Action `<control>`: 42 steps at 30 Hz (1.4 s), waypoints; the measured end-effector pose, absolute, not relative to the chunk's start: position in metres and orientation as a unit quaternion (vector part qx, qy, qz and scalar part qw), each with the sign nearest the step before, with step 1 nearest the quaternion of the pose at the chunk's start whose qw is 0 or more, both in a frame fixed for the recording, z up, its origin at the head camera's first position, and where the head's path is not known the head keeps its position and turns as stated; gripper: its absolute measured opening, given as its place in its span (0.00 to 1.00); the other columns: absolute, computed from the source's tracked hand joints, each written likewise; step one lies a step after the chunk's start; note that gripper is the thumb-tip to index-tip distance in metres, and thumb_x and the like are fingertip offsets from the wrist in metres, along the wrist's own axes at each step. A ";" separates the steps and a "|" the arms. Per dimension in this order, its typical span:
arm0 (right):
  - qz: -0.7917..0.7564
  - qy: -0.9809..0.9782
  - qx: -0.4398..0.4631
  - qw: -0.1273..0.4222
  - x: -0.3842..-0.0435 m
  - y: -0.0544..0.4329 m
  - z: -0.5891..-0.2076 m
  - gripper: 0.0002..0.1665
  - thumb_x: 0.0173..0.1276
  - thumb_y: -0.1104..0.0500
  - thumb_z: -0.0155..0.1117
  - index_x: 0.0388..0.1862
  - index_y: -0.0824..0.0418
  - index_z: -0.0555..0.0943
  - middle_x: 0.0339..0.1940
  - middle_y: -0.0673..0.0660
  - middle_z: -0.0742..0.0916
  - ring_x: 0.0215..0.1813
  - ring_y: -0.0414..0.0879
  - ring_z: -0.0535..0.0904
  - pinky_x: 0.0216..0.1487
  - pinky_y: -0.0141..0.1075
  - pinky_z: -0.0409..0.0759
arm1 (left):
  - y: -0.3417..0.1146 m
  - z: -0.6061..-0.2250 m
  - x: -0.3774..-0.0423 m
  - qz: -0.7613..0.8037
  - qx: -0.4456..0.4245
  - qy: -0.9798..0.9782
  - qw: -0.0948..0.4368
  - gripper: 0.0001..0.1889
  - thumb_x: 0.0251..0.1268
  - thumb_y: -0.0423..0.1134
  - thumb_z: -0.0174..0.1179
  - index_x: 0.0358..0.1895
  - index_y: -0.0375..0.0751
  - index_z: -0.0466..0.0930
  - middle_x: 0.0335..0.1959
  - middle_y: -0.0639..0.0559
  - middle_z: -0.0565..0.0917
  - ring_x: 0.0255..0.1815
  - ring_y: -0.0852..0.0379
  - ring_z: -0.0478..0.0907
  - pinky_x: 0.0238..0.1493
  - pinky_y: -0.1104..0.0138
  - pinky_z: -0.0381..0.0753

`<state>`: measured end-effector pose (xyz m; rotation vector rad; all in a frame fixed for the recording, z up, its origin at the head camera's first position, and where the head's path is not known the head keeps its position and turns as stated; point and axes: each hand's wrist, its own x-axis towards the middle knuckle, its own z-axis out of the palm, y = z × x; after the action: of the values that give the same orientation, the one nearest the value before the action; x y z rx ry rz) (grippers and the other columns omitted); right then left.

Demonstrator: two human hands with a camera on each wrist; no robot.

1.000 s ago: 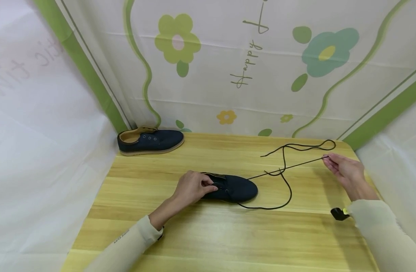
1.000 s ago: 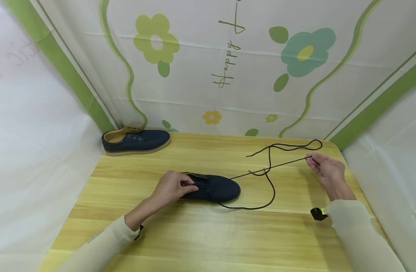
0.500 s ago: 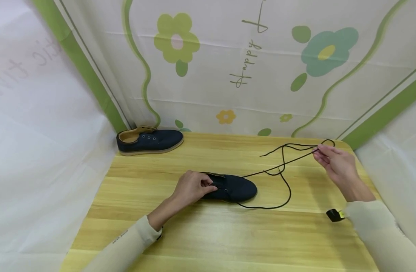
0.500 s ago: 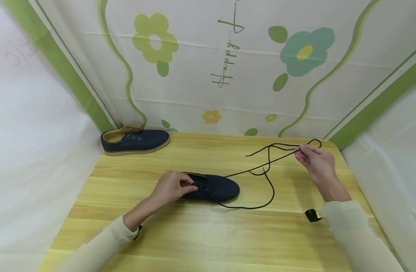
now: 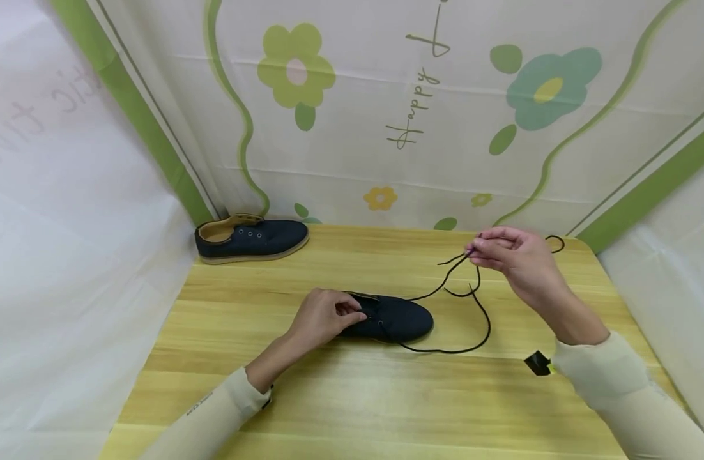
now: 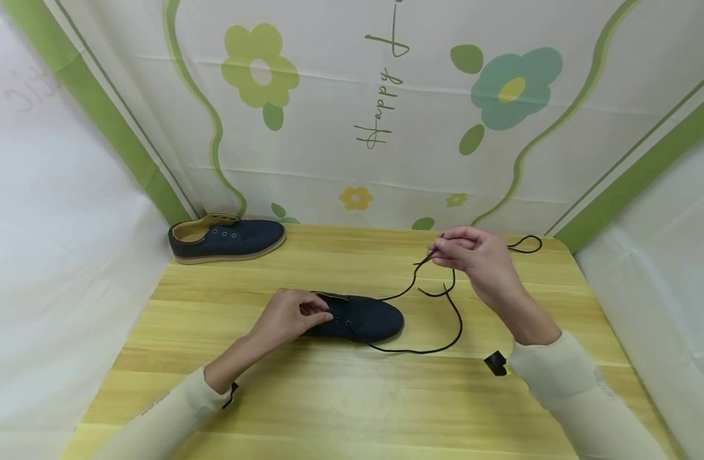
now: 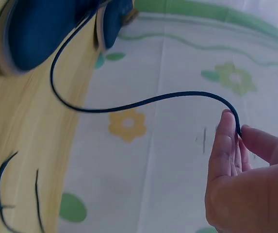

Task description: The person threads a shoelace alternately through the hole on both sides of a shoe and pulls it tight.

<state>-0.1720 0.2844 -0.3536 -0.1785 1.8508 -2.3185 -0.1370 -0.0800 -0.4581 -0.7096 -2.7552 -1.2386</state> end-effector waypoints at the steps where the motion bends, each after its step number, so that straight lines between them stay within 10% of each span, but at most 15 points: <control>1: -0.771 0.627 -0.068 0.093 -0.170 0.277 -0.351 0.04 0.75 0.71 0.67 0.46 0.71 0.84 0.42 0.62 0.93 0.46 0.50 0.92 0.49 0.38 0.88 | -0.080 -0.458 -0.137 -0.407 -0.227 -0.885 0.020 0.04 0.65 0.41 0.77 0.37 0.46 0.93 0.29 0.60 0.89 0.27 0.69 0.82 0.32 0.72 0.82; 14: -0.670 0.709 -0.130 0.178 -0.145 0.192 -0.355 0.14 0.73 0.67 0.71 0.51 0.75 0.82 0.44 0.66 0.92 0.46 0.54 0.92 0.48 0.45 0.89 | -0.081 -0.447 -0.143 -0.445 -0.219 -0.863 0.095 0.02 0.68 0.33 0.73 0.40 0.44 0.94 0.34 0.55 0.91 0.27 0.66 0.83 0.32 0.69 0.84; 23: -0.655 0.704 -0.154 0.227 -0.135 0.153 -0.379 0.12 0.74 0.69 0.68 0.51 0.76 0.81 0.44 0.67 0.91 0.47 0.60 0.91 0.51 0.55 0.87 | -0.082 -0.450 -0.152 -0.398 -0.231 -0.881 0.109 0.07 0.65 0.33 0.75 0.45 0.45 0.93 0.45 0.52 0.91 0.51 0.50 0.88 0.54 0.53 0.86; 36: -0.584 0.731 -0.240 0.260 -0.110 0.117 -0.442 0.04 0.72 0.69 0.71 0.43 0.68 0.86 0.36 0.60 0.92 0.40 0.62 0.91 0.41 0.42 0.90 | -0.083 -0.456 -0.162 -0.391 -0.253 -0.884 0.045 0.12 0.63 0.29 0.76 0.49 0.42 0.92 0.49 0.50 0.91 0.52 0.49 0.88 0.52 0.53 0.87; 42: -0.525 0.764 -0.287 0.243 -0.103 0.108 -0.461 0.03 0.70 0.68 0.74 0.41 0.64 0.88 0.34 0.52 0.92 0.37 0.40 0.90 0.42 0.30 0.87 | -0.081 -0.457 -0.165 -0.380 -0.256 -0.888 0.038 0.11 0.64 0.31 0.75 0.49 0.41 0.92 0.48 0.51 0.91 0.51 0.51 0.88 0.51 0.55 0.87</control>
<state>-0.1030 0.1083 -0.4612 -0.7851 2.0866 -1.4334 -0.1646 -0.0807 -0.4565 -0.7841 -2.7242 -1.1670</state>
